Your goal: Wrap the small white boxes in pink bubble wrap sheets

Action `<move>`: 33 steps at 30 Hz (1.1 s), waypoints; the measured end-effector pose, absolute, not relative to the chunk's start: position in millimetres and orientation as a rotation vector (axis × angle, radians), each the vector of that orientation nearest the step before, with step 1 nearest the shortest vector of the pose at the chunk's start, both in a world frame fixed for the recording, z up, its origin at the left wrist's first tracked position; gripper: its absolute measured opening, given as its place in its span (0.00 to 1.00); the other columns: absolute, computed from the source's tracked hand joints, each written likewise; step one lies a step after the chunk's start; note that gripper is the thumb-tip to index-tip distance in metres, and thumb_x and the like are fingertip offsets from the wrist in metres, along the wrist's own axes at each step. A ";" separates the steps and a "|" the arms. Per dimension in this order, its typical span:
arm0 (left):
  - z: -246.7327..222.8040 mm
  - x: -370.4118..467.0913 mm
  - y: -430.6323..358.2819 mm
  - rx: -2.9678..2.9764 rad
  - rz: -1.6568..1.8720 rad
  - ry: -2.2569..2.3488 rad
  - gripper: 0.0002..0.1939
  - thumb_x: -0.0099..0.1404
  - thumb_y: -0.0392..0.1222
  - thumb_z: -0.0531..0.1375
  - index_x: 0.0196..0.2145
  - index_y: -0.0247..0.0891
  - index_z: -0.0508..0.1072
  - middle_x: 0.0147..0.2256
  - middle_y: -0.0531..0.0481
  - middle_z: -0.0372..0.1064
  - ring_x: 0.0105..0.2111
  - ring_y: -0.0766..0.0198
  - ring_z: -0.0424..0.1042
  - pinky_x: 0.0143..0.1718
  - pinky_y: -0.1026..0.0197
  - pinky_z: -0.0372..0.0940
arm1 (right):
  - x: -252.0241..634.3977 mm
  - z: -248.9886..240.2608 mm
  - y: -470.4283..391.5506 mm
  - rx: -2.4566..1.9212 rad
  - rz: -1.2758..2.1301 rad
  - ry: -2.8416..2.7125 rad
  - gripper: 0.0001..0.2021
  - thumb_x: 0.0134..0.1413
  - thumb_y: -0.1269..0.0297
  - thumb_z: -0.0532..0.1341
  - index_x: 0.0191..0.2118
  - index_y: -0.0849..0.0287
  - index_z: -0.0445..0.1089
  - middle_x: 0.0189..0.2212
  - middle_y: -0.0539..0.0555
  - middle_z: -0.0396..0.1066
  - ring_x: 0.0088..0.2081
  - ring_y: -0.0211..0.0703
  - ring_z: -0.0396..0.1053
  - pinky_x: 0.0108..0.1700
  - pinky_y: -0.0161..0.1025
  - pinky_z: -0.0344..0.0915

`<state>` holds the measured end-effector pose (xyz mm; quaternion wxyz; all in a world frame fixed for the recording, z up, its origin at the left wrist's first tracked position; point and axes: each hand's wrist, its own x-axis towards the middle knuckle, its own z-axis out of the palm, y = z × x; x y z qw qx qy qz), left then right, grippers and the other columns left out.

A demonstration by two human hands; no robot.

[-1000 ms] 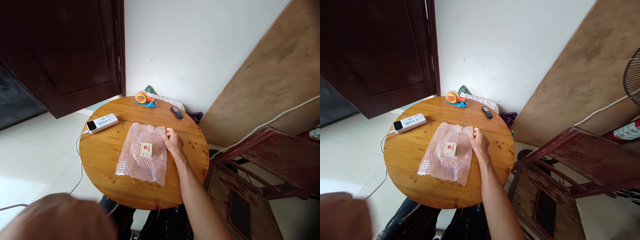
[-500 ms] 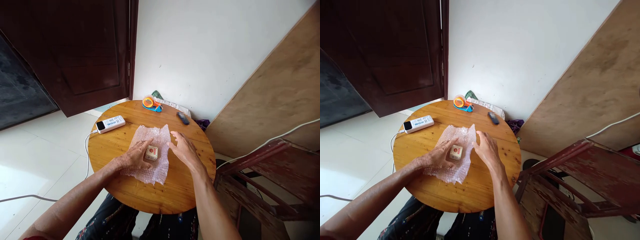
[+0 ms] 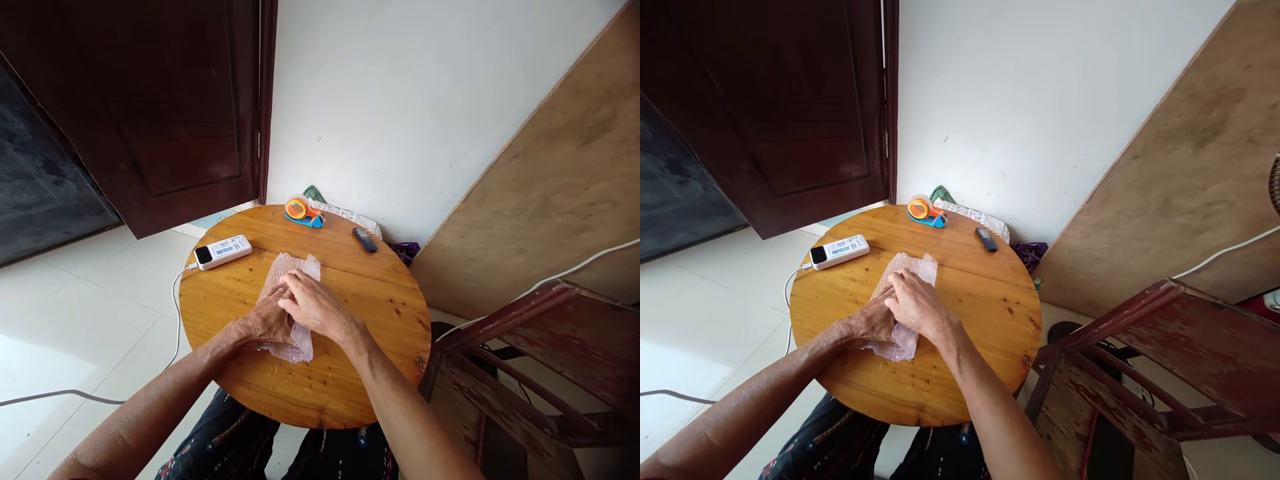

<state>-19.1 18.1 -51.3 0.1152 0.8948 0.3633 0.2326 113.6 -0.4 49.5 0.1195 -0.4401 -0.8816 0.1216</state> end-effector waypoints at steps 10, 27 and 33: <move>-55.0 -25.4 13.7 2.366 0.583 1.086 0.69 0.41 0.64 0.70 0.70 0.35 0.39 0.63 0.33 0.57 0.65 0.39 0.52 0.66 0.39 0.46 | 169.1 19.9 -13.3 -1.703 0.443 -2.532 0.26 0.52 0.63 0.63 0.58 0.60 0.63 0.48 0.61 0.74 0.46 0.54 0.72 0.44 0.44 0.63; -49.2 -27.7 8.3 2.695 0.418 0.957 0.49 0.49 0.71 0.64 0.64 0.46 0.62 0.65 0.37 0.52 0.66 0.36 0.48 0.66 0.33 0.38 | 275.6 -18.9 -43.0 -1.948 0.211 -1.769 0.25 0.54 0.53 0.58 0.55 0.58 0.65 0.48 0.60 0.74 0.42 0.53 0.73 0.44 0.48 0.68; -45.0 -27.2 6.5 2.675 0.408 0.939 0.51 0.46 0.76 0.61 0.62 0.46 0.65 0.66 0.37 0.51 0.66 0.34 0.47 0.65 0.30 0.38 | 281.8 -10.4 -53.2 -1.913 -0.062 -1.771 0.26 0.54 0.57 0.59 0.57 0.61 0.65 0.53 0.66 0.70 0.54 0.60 0.68 0.55 0.56 0.64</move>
